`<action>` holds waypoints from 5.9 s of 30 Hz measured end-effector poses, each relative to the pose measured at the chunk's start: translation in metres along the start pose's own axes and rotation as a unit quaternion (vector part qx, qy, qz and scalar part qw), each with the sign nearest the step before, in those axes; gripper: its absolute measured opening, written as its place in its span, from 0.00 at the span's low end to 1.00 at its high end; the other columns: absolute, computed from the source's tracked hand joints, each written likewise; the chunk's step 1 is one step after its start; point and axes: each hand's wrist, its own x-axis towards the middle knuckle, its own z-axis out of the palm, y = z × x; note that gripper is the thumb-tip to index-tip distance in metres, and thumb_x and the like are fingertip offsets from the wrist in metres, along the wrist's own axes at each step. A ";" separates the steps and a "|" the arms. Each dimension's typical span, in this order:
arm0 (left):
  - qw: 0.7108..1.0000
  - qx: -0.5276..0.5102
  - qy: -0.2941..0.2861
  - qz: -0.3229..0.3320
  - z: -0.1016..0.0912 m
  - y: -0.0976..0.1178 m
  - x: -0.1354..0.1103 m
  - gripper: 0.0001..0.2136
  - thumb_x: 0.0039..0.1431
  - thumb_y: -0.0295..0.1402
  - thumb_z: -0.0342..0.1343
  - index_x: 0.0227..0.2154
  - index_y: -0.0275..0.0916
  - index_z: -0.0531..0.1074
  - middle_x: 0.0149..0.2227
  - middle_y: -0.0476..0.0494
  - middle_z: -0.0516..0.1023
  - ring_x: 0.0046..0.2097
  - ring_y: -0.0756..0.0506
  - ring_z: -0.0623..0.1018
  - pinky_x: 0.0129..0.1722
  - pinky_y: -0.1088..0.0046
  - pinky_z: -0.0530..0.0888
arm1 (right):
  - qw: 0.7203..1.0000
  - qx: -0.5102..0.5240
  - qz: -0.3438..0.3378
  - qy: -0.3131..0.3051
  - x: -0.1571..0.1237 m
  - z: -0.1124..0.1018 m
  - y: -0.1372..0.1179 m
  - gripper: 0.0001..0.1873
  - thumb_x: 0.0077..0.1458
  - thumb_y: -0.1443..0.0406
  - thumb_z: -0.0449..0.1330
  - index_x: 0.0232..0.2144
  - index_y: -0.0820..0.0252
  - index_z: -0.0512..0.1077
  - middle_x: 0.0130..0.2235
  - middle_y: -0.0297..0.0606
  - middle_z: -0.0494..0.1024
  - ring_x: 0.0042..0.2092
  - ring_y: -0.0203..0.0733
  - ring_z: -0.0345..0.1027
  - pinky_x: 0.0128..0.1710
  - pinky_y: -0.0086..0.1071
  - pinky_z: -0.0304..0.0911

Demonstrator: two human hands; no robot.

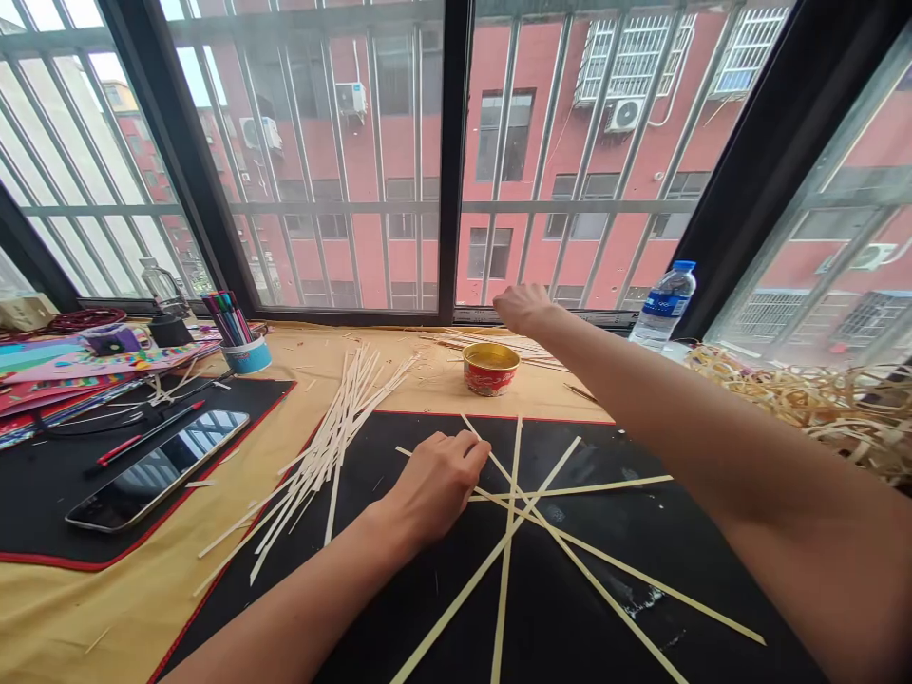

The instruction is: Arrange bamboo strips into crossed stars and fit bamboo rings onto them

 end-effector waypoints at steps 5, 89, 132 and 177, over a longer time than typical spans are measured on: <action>1.000 -0.006 0.001 -0.005 -0.002 0.001 0.001 0.11 0.61 0.21 0.48 0.43 0.36 0.70 0.41 0.42 0.77 0.35 0.44 0.76 0.35 0.69 0.71 | 0.997 -0.036 0.061 0.036 -0.020 -0.031 0.014 0.11 0.58 0.63 0.57 0.41 0.61 0.75 0.39 0.55 0.76 0.48 0.63 0.67 0.45 0.52 0.59; 0.748 -0.645 -0.046 -0.146 -0.025 0.000 0.014 0.06 0.49 0.36 0.66 0.25 0.39 0.79 0.32 0.43 0.79 0.39 0.43 0.76 0.42 0.67 0.72 | 0.561 0.826 -0.021 0.057 -0.212 0.042 -0.028 0.12 0.45 0.56 0.68 0.32 0.56 0.81 0.33 0.36 0.79 0.31 0.36 0.71 0.33 0.32 0.69; 0.941 -0.335 0.022 -0.035 -0.020 0.015 0.010 0.05 0.56 0.27 0.58 0.29 0.40 0.78 0.33 0.46 0.71 0.37 0.47 0.72 0.38 0.69 0.70 | 0.803 0.590 -0.087 -0.019 -0.223 0.041 -0.048 0.07 0.52 0.68 0.61 0.31 0.63 0.80 0.28 0.38 0.78 0.31 0.37 0.69 0.31 0.28 0.62; 0.952 -0.002 0.302 0.048 -0.026 0.035 0.001 0.10 0.60 0.23 0.56 0.45 0.38 0.71 0.38 0.43 0.79 0.43 0.41 0.70 0.40 0.62 0.65 | 0.484 0.867 0.040 0.113 -0.224 0.045 -0.092 0.10 0.50 0.57 0.65 0.30 0.57 0.73 0.33 0.33 0.76 0.36 0.39 0.73 0.42 0.35 0.72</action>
